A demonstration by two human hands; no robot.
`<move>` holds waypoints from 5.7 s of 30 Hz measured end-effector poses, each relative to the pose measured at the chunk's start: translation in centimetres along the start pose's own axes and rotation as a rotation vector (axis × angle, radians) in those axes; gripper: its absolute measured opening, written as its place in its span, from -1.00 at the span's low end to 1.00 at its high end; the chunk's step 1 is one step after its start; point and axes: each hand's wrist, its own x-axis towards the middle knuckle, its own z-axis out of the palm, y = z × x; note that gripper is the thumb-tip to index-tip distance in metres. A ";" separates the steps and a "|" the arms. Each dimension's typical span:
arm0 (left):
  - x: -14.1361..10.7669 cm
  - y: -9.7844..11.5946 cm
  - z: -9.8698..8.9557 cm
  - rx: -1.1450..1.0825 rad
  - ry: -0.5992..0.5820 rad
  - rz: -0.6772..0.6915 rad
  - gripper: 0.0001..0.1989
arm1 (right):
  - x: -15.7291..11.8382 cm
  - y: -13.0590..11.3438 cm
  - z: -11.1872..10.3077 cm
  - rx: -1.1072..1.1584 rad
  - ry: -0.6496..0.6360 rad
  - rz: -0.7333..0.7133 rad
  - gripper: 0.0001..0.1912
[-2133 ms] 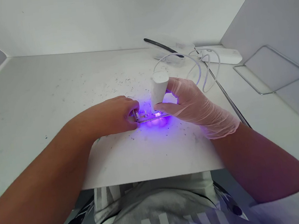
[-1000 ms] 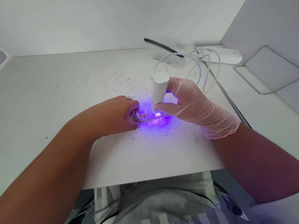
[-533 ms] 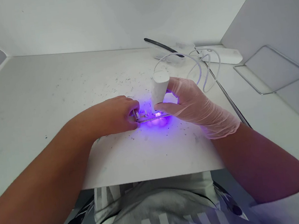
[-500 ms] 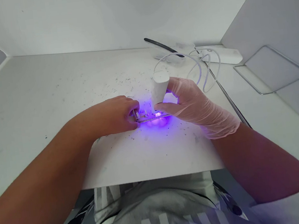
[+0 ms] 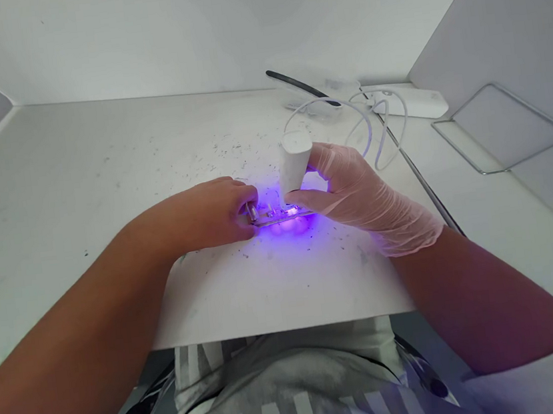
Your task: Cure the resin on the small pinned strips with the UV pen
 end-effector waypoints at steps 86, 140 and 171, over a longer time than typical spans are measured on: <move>0.1 0.0 0.1 -0.004 -0.003 0.012 -0.79 | 0.0 0.1 0.0 0.006 0.009 -0.012 -0.91; 0.2 -0.1 0.2 0.003 0.007 0.008 -0.81 | 0.0 0.2 0.0 -0.012 0.008 -0.031 -0.89; 0.2 0.0 0.1 0.001 0.004 0.003 -0.79 | 0.0 0.3 0.0 -0.014 0.010 -0.030 -0.89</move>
